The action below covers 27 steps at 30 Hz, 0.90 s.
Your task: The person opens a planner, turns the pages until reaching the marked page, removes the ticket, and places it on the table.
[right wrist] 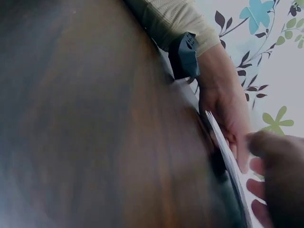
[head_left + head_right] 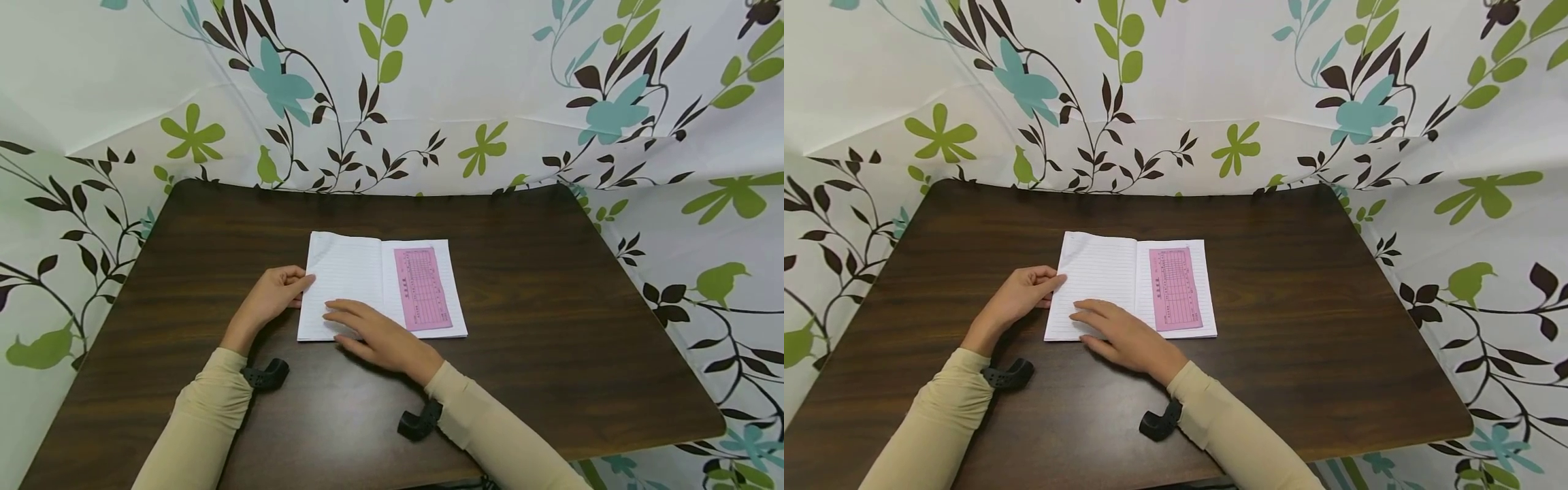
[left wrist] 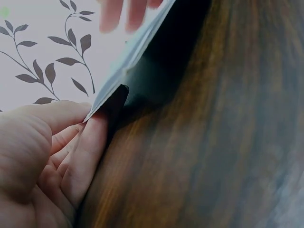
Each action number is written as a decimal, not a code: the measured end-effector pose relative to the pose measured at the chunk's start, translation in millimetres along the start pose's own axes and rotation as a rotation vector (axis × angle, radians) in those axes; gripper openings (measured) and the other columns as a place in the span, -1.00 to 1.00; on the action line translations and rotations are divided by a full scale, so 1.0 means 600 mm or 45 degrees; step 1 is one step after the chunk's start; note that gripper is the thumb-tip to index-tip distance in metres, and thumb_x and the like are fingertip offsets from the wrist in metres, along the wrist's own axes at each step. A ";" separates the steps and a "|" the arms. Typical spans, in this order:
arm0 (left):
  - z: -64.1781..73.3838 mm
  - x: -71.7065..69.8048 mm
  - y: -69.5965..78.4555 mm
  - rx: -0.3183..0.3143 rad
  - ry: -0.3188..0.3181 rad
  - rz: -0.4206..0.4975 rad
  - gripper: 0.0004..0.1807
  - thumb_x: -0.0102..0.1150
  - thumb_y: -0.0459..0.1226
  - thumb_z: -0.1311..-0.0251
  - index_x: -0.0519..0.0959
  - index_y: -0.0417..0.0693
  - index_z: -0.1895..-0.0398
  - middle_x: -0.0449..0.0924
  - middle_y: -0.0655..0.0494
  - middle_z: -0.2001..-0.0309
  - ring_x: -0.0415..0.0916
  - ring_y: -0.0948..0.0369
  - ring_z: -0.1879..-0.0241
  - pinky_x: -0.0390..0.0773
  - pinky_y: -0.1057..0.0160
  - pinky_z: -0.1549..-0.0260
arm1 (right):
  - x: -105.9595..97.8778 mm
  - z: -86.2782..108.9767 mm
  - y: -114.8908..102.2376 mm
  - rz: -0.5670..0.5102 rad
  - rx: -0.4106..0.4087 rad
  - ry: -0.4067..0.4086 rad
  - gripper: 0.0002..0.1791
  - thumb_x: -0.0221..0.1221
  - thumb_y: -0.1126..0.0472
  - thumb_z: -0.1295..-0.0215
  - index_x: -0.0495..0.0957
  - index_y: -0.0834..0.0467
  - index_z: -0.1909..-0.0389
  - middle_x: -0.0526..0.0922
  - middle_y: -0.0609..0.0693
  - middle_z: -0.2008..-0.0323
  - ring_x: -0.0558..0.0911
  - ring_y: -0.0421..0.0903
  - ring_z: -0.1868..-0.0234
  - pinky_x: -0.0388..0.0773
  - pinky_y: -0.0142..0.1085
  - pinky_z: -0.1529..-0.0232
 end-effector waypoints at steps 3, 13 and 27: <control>-0.001 0.001 -0.002 -0.011 -0.003 0.001 -0.57 0.18 -0.05 -0.51 0.63 -0.30 -0.03 0.59 0.21 0.43 0.60 0.35 0.40 0.69 0.40 0.33 | -0.040 0.011 0.022 0.060 0.126 0.196 -0.62 0.16 0.17 -0.57 0.54 0.14 -0.32 0.60 0.03 -0.28 0.57 -0.07 -0.33 0.48 -0.22 -0.42; -0.003 -0.001 -0.001 -0.005 -0.011 -0.024 -0.56 0.16 -0.04 -0.52 0.62 -0.29 -0.05 0.61 0.17 0.40 0.60 0.33 0.38 0.69 0.40 0.32 | -0.140 0.094 0.158 0.298 0.886 0.513 -0.73 0.16 0.15 -0.49 0.64 0.18 -0.06 0.64 0.12 0.07 0.62 0.07 0.07 0.62 -0.03 -0.01; -0.001 0.000 -0.003 -0.008 -0.006 -0.018 -0.56 0.17 -0.02 -0.51 0.63 -0.29 -0.03 0.60 0.20 0.43 0.60 0.32 0.38 0.69 0.39 0.32 | -0.148 0.149 0.230 0.405 1.323 0.378 -0.56 0.15 -0.13 -0.52 0.48 0.20 -0.01 0.47 0.23 0.01 0.53 0.21 0.03 0.49 0.06 0.01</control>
Point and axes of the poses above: each hand's wrist, its own z-axis away from the middle knuckle, its own x-axis out of the palm, y = z × x, the point moved 8 cm from there along -z, towards the middle knuckle
